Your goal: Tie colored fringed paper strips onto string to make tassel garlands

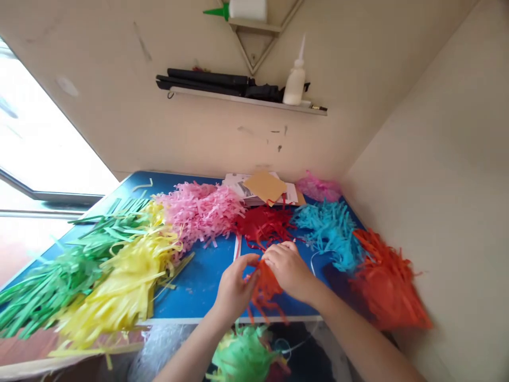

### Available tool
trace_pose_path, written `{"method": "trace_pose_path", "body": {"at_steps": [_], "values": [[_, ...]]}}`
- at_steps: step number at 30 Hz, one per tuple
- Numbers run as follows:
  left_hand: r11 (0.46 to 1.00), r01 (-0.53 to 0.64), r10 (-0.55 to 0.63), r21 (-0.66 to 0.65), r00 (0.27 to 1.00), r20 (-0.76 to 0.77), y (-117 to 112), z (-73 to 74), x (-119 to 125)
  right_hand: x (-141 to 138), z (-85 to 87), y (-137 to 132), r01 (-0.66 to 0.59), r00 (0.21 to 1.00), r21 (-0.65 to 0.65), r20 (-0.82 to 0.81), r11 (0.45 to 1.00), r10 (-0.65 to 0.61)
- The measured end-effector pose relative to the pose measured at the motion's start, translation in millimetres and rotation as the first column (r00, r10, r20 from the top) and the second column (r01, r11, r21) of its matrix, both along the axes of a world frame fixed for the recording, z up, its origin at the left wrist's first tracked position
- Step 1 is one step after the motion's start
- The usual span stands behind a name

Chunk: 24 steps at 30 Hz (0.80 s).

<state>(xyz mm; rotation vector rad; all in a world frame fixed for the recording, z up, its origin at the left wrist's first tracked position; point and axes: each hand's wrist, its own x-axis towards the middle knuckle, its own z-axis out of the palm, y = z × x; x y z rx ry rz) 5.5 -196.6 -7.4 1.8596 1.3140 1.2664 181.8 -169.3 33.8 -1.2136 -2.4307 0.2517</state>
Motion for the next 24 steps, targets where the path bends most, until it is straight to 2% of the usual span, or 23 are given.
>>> {"method": "trace_pose_path", "body": {"at_steps": [3, 7, 9, 11, 13, 15, 17, 19, 21, 22, 24], "values": [[0.983, 0.027, -0.004, -0.183, 0.992, 0.126, 2.7, -5.7, -4.4, -2.3, -3.7, -8.2, 0.029, 0.996, 0.058, -0.091, 0.998, -0.023], [0.926, -0.012, 0.151, -0.376, 0.927, 0.343, 8.9, -3.7, -2.9, -16.7, -17.9, -28.9, 0.243, 0.951, 0.204, -0.242, 0.948, -0.192], [0.901, 0.029, 0.179, -0.432, 0.885, 0.43, 9.8, -3.8, -2.3, -23.4, -26.7, -34.4, 0.279, 0.938, 0.176, -0.259, 0.944, -0.229], [0.891, 0.058, 0.165, -0.451, 0.882, 0.44, 9.2, -5.6, -5.3, -23.9, -31.4, -32.3, 0.25, 0.94, 0.093, -0.26, 0.964, -0.219], [0.9, 0.074, 0.106, -0.43, 0.919, 0.38, 8.1, -7.3, -13.7, -16.7, -29.9, -23.1, 0.168, 0.947, -0.028, -0.274, 0.985, -0.169], [0.913, 0.108, 0.008, -0.392, 0.959, 0.284, 7.5, -6.6, -25.2, -4.3, -23.2, -9.9, 0.034, 0.949, -0.175, -0.302, 0.984, -0.086], [0.939, 0.119, -0.088, -0.322, 0.99, 0.108, 8.2, -2.5, -35.2, 8.8, -13.6, 2.2, -0.085, 0.947, -0.283, -0.321, 0.955, -0.011], [0.982, 0.091, -0.114, -0.166, 0.984, -0.139, 10.0, 2.9, -39.1, 18.0, -2.4, 7.6, -0.16, 0.953, -0.328, -0.297, 0.931, 0.059], [0.995, 0.101, -0.091, 0.017, 0.946, -0.312, 12.9, 5.6, -36.0, 20.3, 8.7, 1.1, -0.082, 0.963, -0.268, -0.27, 0.96, 0.007], [0.991, 0.113, -0.081, 0.076, 0.937, -0.34, 14.5, 5.0, -32.7, 18.1, 13.1, -7.1, 0.02, 0.955, -0.198, -0.287, 0.98, -0.077], [0.99, 0.094, -0.056, 0.104, 0.946, -0.32, 17.9, -0.4, -26.3, 6.5, 16.1, -30.6, 0.217, 0.885, -0.075, -0.405, 0.973, -0.228]]}}
